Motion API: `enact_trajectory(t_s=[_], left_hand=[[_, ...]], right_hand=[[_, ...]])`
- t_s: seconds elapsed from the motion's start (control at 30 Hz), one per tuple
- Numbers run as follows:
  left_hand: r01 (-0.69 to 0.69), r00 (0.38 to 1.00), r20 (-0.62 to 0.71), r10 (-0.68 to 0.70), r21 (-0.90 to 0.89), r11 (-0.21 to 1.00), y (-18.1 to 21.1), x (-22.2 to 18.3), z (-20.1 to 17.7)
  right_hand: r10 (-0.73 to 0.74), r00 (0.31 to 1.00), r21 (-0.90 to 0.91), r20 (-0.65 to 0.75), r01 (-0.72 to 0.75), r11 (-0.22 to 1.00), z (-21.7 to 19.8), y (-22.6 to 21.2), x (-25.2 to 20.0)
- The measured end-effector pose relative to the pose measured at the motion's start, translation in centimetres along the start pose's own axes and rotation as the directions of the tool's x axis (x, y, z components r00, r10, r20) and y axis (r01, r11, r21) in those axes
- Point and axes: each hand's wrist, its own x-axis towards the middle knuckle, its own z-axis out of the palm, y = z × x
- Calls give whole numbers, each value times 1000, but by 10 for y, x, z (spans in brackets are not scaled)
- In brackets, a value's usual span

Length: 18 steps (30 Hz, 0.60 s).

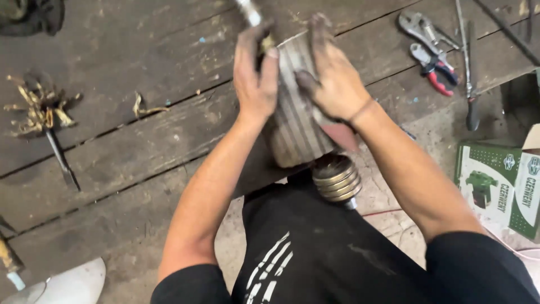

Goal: A person is manually sanding the outer surface of a large metal rotor using a piece of sandpaper on a wooden workbench.

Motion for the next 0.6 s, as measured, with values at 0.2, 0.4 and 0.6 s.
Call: enact_trajectory(t_s=[0.2,0.4,0.6], left_hand=[[-66,997,25,76,-281,958,-63,6,6],[133,984,142,-107,-193,972,-49,10,5],[209,969,166,-185,-145,967,-41,10,-2]], right_hand=[[305,952,-276,34,-284,918,-14,-52,-22],[187,950,-296,-248,-258,920,-3,-42,14],[225,962,-492,-157,-274,826,4,-59,0]])
